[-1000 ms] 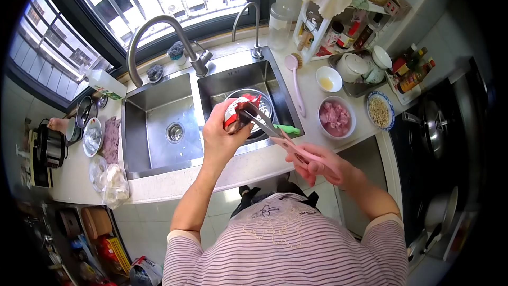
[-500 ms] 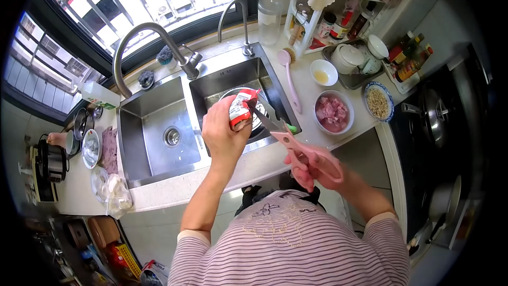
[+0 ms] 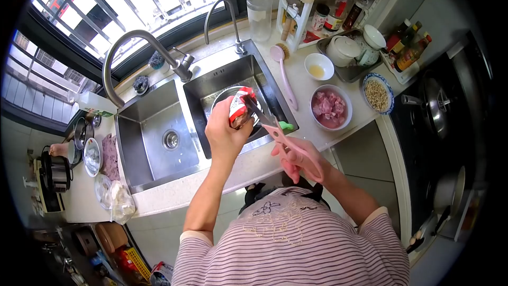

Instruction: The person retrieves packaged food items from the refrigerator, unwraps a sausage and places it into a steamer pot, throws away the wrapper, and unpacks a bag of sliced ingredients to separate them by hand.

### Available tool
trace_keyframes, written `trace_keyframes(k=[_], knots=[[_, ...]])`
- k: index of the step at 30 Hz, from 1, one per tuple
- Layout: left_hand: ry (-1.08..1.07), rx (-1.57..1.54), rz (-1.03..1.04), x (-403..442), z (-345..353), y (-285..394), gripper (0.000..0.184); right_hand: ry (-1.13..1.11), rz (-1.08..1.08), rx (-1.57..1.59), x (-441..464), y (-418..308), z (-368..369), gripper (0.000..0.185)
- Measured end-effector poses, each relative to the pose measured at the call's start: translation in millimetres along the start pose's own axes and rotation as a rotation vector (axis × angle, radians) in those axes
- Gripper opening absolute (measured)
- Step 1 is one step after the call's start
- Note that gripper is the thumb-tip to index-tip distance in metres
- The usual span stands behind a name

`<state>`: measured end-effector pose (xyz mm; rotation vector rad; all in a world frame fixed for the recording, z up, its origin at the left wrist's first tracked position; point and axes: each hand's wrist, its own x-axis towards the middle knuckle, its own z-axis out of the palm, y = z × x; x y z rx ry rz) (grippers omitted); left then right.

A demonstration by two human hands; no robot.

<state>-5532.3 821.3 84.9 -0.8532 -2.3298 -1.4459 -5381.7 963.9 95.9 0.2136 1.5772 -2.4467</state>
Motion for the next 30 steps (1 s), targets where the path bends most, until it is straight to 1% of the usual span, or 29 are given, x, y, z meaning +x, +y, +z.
trace_keyframes(k=[2, 5, 6, 8, 9, 10, 12, 13, 14, 16, 17, 18, 20, 22, 24, 26, 27, 30], knots=[[-0.080, -0.026, -0.006, 3.7, -3.2, -3.5, 0.048, 0.067, -0.017, -0.160, 0.1, 0.8, -6.2, 0.055], [-0.208, -0.202, -0.231, -0.4, -1.9, -2.2, 0.045, 0.115, -0.066, -0.277, 3.5, -4.5, -8.0, 0.051], [-0.109, -0.251, -0.148, -5.0, 8.9, 1.6, 0.044, 0.139, -0.094, -0.209, 7.4, -5.9, -8.5, 0.052], [-0.232, -0.100, -0.153, -31.0, 23.5, 3.1, 0.044, 0.183, -0.141, -0.078, 15.1, -9.8, -10.6, 0.056], [-0.237, -0.222, -0.128, -36.6, 28.6, 15.7, 0.046, 0.223, -0.173, -0.057, 13.5, -12.7, -18.4, 0.061], [-0.291, -0.227, -0.128, -43.5, 33.0, 13.7, 0.046, 0.261, -0.206, -0.037, 12.6, -19.5, -26.2, 0.067], [-0.382, -0.606, -0.519, -45.8, 35.2, 2.5, 0.048, 0.334, -0.312, -0.081, 3.2, -36.7, -29.3, 0.077], [-0.347, -0.697, -0.598, -41.2, 29.9, 4.0, 0.044, 0.321, -0.302, -0.047, -2.2, -40.1, -37.8, 0.058], [-0.309, -0.750, -0.627, -38.4, 26.6, -1.7, 0.046, 0.340, -0.308, -0.083, -5.1, -40.0, -43.6, 0.057], [-0.335, -0.915, -0.687, -32.1, 18.2, -10.0, 0.050, 0.361, -0.313, -0.158, -5.9, -38.3, -51.4, 0.055], [-0.388, -0.905, -0.699, -30.7, 14.3, -15.6, 0.054, 0.381, -0.306, -0.161, -6.1, -38.0, -51.7, 0.053], [-0.374, -0.941, -0.707, -29.6, 12.4, -15.2, 0.055, 0.401, -0.309, -0.183, -4.6, -37.4, -53.0, 0.051], [-0.361, -1.022, -0.714, -24.0, 13.2, -11.7, 0.057, 0.456, -0.325, -0.236, -1.2, -38.8, -59.9, 0.050], [-0.300, -1.040, -0.657, -20.9, 17.7, -4.2, 0.061, 0.504, -0.351, -0.163, 2.3, -48.8, -71.9, 0.049], [-0.282, -1.171, -0.722, -20.7, 26.2, -4.6, 0.056, 0.609, -0.409, -0.131, 4.6, -64.2, -95.0, 0.050], [-0.249, -1.161, -0.749, -18.6, 33.7, -1.0, 0.046, 0.702, -0.517, -0.226, 4.6, -91.7, -119.1, 0.048], [-0.271, -1.194, -0.774, -23.0, 38.3, -12.9, 0.043, 0.786, -0.453, -0.341, 0.6, -104.5, -139.9, 0.043], [-0.262, -1.222, -0.820, -18.0, 56.0, -3.6, 0.040, 0.953, -0.533, -0.482, -2.2, -156.9, -187.3, 0.041]])
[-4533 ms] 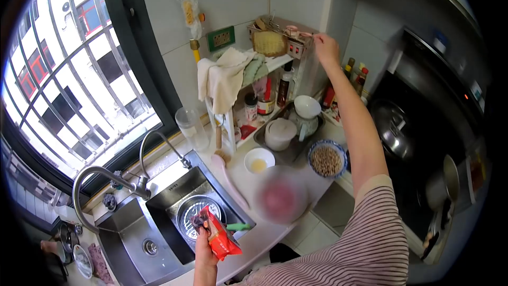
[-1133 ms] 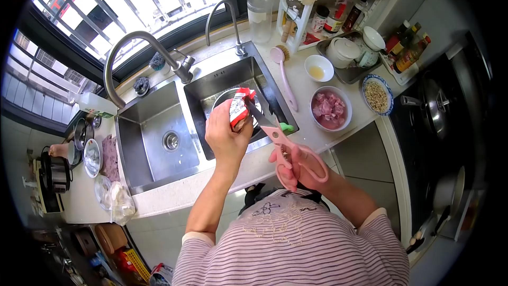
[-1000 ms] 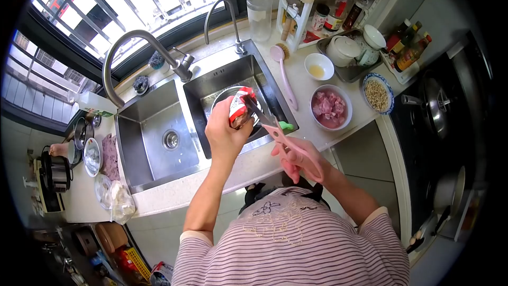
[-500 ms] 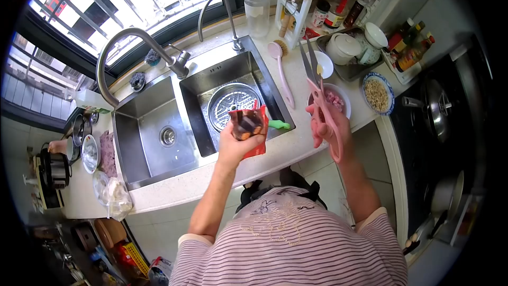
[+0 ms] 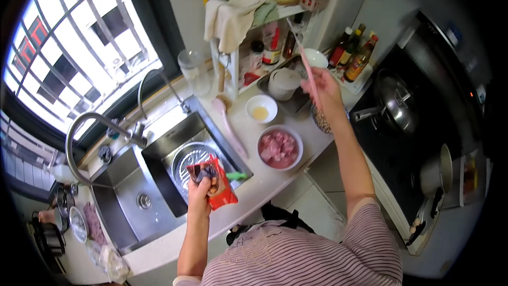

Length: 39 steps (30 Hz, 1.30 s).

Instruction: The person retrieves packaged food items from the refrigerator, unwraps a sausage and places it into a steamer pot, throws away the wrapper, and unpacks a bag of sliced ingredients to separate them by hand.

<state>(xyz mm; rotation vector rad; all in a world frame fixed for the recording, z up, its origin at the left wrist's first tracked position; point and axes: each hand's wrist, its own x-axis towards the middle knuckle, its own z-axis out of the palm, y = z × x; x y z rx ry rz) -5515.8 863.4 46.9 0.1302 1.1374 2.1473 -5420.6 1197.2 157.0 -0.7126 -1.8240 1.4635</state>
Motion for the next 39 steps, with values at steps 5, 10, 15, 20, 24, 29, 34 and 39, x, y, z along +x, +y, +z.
trace_keyframes(k=[5, 10, 15, 20, 24, 29, 34, 39], knots=[[0.022, 0.023, -0.027, 22.9, 11.3, -14.7, 0.047, 0.245, -0.179, -0.256, 124.7, -19.9, -72.3, 0.042], [0.064, 0.016, 0.017, 43.7, 28.1, -24.2, 0.050, 0.311, -0.147, -0.602, 271.8, -47.1, -112.7, 0.043], [0.159, -0.018, 0.014, 58.9, 64.3, -22.0, 0.057, 0.277, -0.236, -1.110, 378.1, -57.9, -95.5, 0.040], [0.163, 0.046, 0.044, 64.3, 88.3, -4.2, 0.051, 0.477, -0.616, -0.509, 385.0, -59.6, -63.4, 0.036], [0.157, 0.012, 0.076, 72.0, 97.2, -2.0, 0.051, 0.059, -0.704, 0.063, 197.1, -80.0, 21.8, 0.022], [0.130, 0.007, 0.099, 56.8, 98.9, 0.8, 0.049, -0.819, -0.208, -0.023, 3.8, -6.2, 94.9, 0.033], [0.168, 0.109, 0.169, 25.3, 64.2, -8.4, 0.044, -0.676, -0.051, 0.086, -75.7, 39.6, 128.2, 0.016], [0.182, 0.383, 0.176, -22.8, 1.5, -11.7, 0.026, -0.677, -0.180, -0.060, -139.8, 61.4, 158.4, 0.009]])
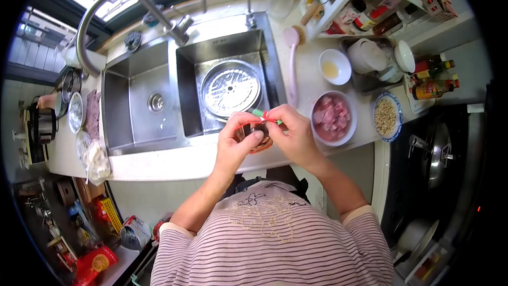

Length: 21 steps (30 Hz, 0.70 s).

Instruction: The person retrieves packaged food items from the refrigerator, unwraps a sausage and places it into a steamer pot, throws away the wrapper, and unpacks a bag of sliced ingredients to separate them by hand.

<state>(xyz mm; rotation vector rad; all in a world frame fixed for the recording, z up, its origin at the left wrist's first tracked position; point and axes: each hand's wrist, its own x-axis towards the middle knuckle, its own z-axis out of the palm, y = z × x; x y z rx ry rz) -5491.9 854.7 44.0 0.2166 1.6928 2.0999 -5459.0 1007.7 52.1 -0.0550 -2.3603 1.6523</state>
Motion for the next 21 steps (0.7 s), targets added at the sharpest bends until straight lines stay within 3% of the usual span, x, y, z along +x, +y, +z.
trace_keyframes(k=[1, 3, 7, 8, 13, 21], knots=[[0.010, 0.114, 0.129, -4.9, -14.4, -3.0, 0.020, 0.001, -0.045, -0.021, -7.5, 3.6, 15.3, 0.009], [0.045, 0.466, 0.095, -26.9, -41.7, 4.6, 0.017, -0.016, -0.127, -0.113, -20.9, 3.1, 41.9, 0.009], [0.028, 1.010, 0.453, -48.8, -77.7, 6.2, 0.010, -0.071, -0.211, -0.197, -39.6, -3.5, 86.4, 0.012], [0.038, 1.064, 0.459, -52.3, -81.6, 8.0, 0.007, -0.087, -0.251, -0.243, -41.9, -3.9, 94.4, 0.012], [0.095, 1.067, 0.437, -73.0, -95.1, -0.5, 0.012, -0.031, -0.308, -0.415, -55.8, -10.4, 126.7, 0.011], [0.205, 0.780, 0.499, -87.5, -101.6, -23.5, 0.007, 0.317, -0.143, -0.250, -71.1, -3.8, 161.6, 0.006]])
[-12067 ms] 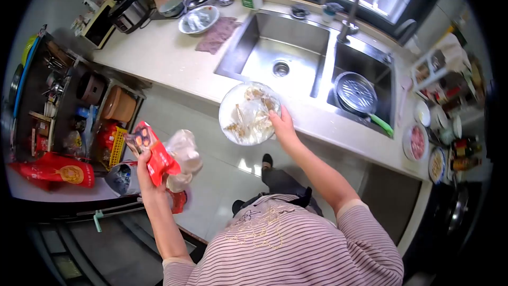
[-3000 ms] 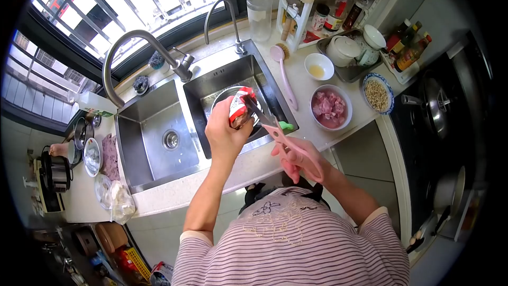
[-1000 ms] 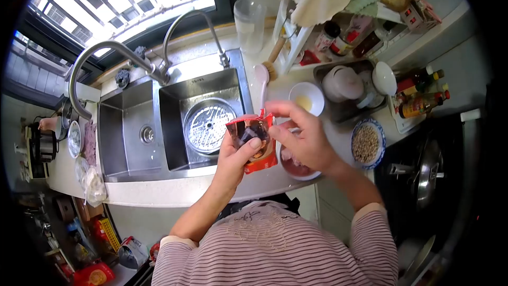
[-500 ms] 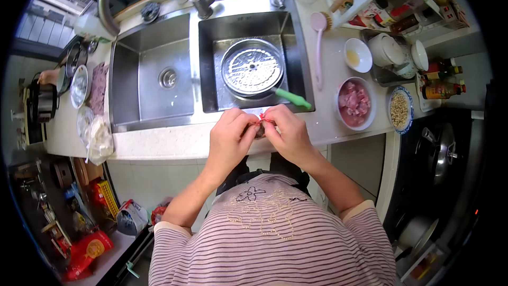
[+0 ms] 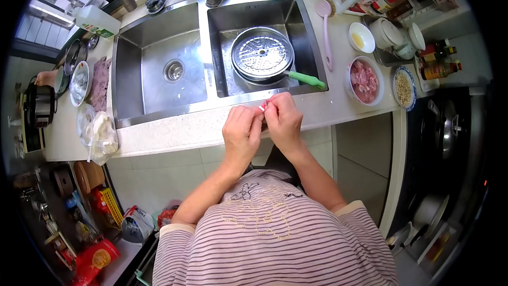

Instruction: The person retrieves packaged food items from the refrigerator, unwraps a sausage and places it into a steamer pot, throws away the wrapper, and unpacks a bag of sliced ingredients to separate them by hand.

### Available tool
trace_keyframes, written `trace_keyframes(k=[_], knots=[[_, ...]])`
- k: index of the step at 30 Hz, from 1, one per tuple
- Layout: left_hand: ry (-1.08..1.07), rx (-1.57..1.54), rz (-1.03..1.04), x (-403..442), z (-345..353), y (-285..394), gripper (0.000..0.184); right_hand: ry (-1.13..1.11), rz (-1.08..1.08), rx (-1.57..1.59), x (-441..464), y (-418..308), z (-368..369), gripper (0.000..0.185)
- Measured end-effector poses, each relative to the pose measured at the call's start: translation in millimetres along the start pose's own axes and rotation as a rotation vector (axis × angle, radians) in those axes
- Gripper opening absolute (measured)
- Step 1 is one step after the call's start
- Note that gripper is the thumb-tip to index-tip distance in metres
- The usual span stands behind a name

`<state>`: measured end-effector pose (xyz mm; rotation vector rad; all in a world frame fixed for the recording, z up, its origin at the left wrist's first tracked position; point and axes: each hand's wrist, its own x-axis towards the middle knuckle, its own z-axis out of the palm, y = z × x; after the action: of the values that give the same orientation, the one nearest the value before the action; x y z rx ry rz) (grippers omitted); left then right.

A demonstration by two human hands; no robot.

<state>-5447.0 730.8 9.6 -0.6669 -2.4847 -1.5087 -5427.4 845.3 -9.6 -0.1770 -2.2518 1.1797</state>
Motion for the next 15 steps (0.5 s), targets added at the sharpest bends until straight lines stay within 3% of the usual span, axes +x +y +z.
trace_keyframes(k=[4, 9, 12, 15], knots=[[-0.006, -0.071, -0.078, -8.1, -1.2, 0.1, 0.005, 0.078, 0.180, 0.135, -9.2, 2.9, 4.2, 0.003], [-0.095, -0.148, -0.198, -6.1, -10.3, -6.2, 0.015, -0.008, 0.352, 0.347, -13.4, 3.1, 5.6, 0.002], [-0.271, 0.118, 0.118, 4.0, -27.8, -3.3, 0.022, -0.016, 0.311, 0.378, -13.4, -4.9, 5.9, 0.001], [-0.375, 0.149, 0.119, 13.0, -39.9, -3.1, 0.024, -0.015, 0.272, 0.368, -15.6, -6.8, 6.3, 0.001]])
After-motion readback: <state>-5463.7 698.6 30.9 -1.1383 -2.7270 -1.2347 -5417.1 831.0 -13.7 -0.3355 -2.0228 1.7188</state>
